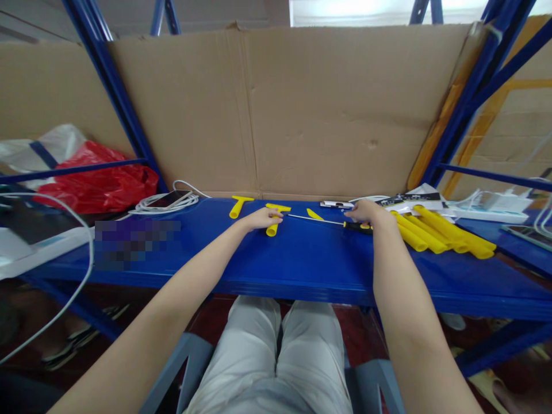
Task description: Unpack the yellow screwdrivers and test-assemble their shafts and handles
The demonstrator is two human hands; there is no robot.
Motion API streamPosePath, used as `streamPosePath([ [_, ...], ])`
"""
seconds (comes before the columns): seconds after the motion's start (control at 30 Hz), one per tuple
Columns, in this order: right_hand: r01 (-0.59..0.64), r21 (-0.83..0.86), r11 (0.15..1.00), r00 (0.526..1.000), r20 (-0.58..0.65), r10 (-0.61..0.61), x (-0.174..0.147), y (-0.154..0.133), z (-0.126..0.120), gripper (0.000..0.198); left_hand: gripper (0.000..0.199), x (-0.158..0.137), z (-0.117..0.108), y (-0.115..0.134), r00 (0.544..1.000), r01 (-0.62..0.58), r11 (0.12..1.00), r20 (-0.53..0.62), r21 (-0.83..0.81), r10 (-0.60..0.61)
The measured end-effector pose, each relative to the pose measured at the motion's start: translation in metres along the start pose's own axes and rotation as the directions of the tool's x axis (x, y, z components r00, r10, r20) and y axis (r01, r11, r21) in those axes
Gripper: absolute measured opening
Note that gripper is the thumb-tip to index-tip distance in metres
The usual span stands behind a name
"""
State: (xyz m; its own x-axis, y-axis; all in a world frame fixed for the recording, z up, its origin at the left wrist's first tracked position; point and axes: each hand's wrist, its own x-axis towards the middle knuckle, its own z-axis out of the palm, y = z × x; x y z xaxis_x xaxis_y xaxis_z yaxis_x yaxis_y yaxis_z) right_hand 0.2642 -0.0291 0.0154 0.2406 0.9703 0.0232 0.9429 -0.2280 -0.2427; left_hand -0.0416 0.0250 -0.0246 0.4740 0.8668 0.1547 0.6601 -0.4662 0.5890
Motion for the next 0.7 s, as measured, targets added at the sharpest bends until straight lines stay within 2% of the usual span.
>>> streamPosePath([
  [0.1, 0.054, -0.107, 0.993, 0.997, -0.046, -0.059, 0.006, -0.003, 0.005, 0.030, 0.028, -0.001, -0.001, 0.002, 1.000, -0.009, 0.998, 0.013, 0.058, 0.008],
  [0.17, 0.083, -0.160, 0.984, 0.987, -0.125, -0.104, 0.012, -0.005, 0.011, 0.034, 0.030, -0.002, -0.001, 0.004, 1.000, -0.010, 0.996, 0.014, 0.093, 0.009],
  [0.23, 0.068, -0.170, 0.983, 0.980, -0.172, -0.097, 0.018, -0.007, 0.017, 0.042, 0.032, -0.003, -0.001, 0.005, 1.000, -0.009, 0.992, 0.012, 0.124, 0.008],
  [0.37, 0.026, -0.140, 0.990, 0.983, -0.175, -0.050, 0.030, -0.016, 0.026, 0.054, 0.033, -0.002, -0.001, 0.004, 1.000, -0.016, 0.989, 0.028, 0.148, 0.012],
  [0.5, -0.031, -0.135, 0.990, 0.990, -0.139, 0.012, 0.044, -0.024, 0.026, 0.056, 0.035, -0.001, 0.001, 0.003, 0.999, -0.012, 0.991, 0.034, 0.136, 0.007],
  [0.7, -0.254, -0.092, 0.963, 0.962, -0.130, 0.241, 0.064, -0.031, 0.033, 0.053, 0.035, -0.001, 0.003, 0.003, 0.999, -0.011, 0.993, 0.036, 0.121, 0.007],
])
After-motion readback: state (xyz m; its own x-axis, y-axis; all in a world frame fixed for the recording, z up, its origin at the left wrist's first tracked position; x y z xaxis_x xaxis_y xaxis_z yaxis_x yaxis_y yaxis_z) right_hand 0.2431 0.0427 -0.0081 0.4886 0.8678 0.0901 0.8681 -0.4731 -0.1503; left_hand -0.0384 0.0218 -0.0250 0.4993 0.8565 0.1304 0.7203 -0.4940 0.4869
